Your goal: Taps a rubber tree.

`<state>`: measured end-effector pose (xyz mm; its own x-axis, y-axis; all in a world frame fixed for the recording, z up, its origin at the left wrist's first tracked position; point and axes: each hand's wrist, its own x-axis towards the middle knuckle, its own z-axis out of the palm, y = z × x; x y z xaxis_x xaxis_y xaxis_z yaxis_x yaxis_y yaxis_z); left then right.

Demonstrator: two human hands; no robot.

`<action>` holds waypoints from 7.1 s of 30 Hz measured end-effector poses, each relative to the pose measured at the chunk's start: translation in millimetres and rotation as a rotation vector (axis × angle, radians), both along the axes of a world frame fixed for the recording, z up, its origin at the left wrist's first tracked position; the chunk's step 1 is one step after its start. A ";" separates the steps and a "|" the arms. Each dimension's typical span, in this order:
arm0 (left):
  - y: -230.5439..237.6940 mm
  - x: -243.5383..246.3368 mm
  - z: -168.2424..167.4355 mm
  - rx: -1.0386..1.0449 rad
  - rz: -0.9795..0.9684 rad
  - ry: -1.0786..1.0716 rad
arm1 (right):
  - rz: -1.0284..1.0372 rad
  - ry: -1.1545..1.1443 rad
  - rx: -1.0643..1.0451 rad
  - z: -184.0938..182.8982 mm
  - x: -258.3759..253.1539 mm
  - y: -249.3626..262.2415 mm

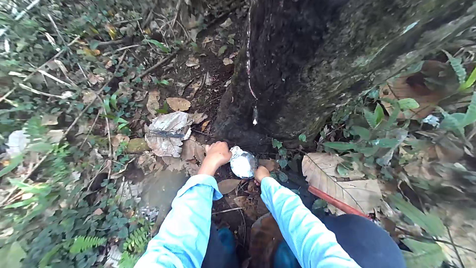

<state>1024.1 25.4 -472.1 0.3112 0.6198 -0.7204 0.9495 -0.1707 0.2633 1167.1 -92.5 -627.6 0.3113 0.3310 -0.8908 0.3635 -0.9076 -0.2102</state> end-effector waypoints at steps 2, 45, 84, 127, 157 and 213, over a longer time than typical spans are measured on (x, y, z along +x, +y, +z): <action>3.5 -2.1 4.8 0.006 0.010 -0.006 | 0.151 -0.113 0.030 21.6 -3.3 5.4; -8.8 9.7 -23.0 -0.110 0.211 0.003 | -0.107 0.093 -0.052 -5.7 3.7 15.7; -101.9 111.7 -130.0 -0.176 1.137 -0.363 | 0.597 -0.673 -0.169 26.1 158.2 -48.0; -119.1 46.2 -176.8 -0.268 1.181 -0.134 | 0.903 -0.118 -0.252 159.9 148.7 -60.2; -120.6 29.8 -180.7 -0.314 1.201 -0.175 | 0.954 -0.246 -0.190 139.2 73.4 -27.0; 4.8 -160.7 -34.9 -0.107 0.477 -1.178 | 0.601 -0.001 0.277 153.2 159.2 -32.3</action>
<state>863.3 30.2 -507.0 0.5569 0.8025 -0.2142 0.0943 0.1951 0.9762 1326.4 -124.8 -474.4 0.0017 0.6640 -0.7477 0.7904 -0.4589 -0.4057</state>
